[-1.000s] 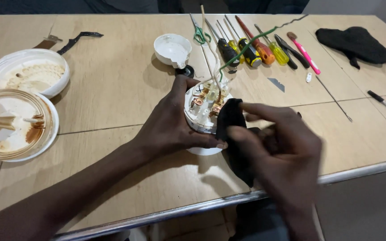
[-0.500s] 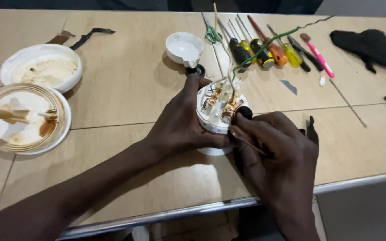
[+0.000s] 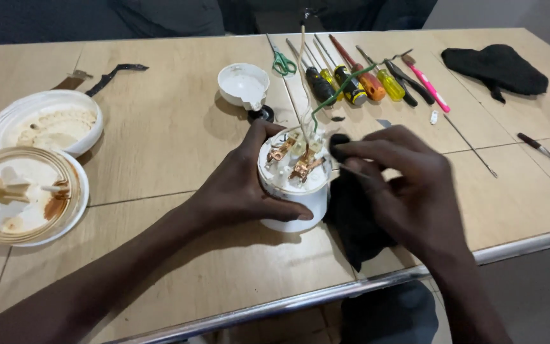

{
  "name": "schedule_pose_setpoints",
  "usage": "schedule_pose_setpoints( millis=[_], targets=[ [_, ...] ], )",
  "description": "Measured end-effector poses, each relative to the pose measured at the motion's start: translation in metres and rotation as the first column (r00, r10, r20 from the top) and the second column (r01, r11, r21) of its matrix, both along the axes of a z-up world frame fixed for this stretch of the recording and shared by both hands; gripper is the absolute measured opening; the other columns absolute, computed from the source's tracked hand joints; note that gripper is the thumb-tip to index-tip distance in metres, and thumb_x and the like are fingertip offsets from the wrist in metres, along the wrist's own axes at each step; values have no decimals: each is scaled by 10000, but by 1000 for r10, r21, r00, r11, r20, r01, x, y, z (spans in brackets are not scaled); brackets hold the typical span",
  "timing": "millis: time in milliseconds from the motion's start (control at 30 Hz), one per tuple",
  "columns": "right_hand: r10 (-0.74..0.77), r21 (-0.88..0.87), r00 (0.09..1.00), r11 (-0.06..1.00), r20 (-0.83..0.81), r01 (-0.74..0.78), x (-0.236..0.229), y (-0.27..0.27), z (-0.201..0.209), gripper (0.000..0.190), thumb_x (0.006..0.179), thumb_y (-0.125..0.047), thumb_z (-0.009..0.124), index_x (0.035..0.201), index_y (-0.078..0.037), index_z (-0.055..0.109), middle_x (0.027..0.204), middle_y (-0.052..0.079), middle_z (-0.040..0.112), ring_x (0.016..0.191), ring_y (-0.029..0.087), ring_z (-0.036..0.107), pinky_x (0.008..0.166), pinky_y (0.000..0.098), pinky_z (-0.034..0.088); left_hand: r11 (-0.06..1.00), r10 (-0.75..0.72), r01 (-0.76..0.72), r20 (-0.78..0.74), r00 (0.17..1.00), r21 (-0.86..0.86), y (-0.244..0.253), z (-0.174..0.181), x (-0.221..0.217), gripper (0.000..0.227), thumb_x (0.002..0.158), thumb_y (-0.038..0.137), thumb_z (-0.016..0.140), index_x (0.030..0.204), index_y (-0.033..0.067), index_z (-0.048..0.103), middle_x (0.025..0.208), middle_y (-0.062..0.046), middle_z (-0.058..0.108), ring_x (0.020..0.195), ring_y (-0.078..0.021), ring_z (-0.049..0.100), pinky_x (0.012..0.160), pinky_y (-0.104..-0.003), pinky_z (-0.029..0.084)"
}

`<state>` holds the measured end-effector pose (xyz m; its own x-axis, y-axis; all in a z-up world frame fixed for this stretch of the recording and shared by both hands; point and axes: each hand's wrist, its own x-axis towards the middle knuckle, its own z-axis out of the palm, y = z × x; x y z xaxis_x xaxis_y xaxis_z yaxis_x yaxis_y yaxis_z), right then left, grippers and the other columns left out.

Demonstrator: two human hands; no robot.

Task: Repairing the internal electrical contacts and wiring of an appliance component using a metal probe and a cloth.

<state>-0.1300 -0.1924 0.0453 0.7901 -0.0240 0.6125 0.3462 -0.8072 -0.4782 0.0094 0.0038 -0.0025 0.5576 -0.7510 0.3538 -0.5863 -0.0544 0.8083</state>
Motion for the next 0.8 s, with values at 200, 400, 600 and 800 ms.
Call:
schedule_pose_setpoints(
  millis=[200, 400, 600, 800],
  targets=[
    [245, -90, 960, 962, -138, -258, 23, -22, -3, 328, 958, -35, 578, 1265, -38, 692, 1179, 171, 655, 1101, 303, 660, 877, 390, 522, 996, -90, 89, -34, 995, -19, 4, 2, 6, 970, 586, 428, 915, 1356, 86, 434, 1318, -47, 581, 1226, -183, 630, 998, -303, 503],
    [556, 229, 737, 831, -383, -508, 27, -36, 10, 400, 967, -204, 621, 1349, -93, 668, 1254, 121, 709, 1179, 238, 625, 1031, 375, 490, 977, -206, 200, -102, 973, -67, 5, 3, 6, 959, 586, 323, 944, 1360, 82, 432, 1316, -46, 599, 1218, -155, 617, 995, -293, 519],
    [460, 298, 819, 880, -342, -370, 37, -39, -8, 297, 869, -207, 738, 1132, -80, 795, 994, 70, 786, 930, 154, 700, 824, 274, 531, 954, -291, 285, -50, 956, -96, 0, -1, 12, 872, 632, 331, 923, 1310, 83, 433, 1259, -46, 591, 1199, -171, 591, 1010, -314, 505],
    [238, 377, 929, 918, -284, -120, 32, -33, -24, 248, 778, -68, 810, 1023, -45, 838, 935, 90, 756, 898, 166, 702, 796, 252, 521, 951, -288, 268, -128, 949, -153, -2, 1, 5, 854, 638, 278, 931, 1299, 75, 429, 1245, -58, 562, 1185, -140, 570, 974, -282, 512]
  ],
)
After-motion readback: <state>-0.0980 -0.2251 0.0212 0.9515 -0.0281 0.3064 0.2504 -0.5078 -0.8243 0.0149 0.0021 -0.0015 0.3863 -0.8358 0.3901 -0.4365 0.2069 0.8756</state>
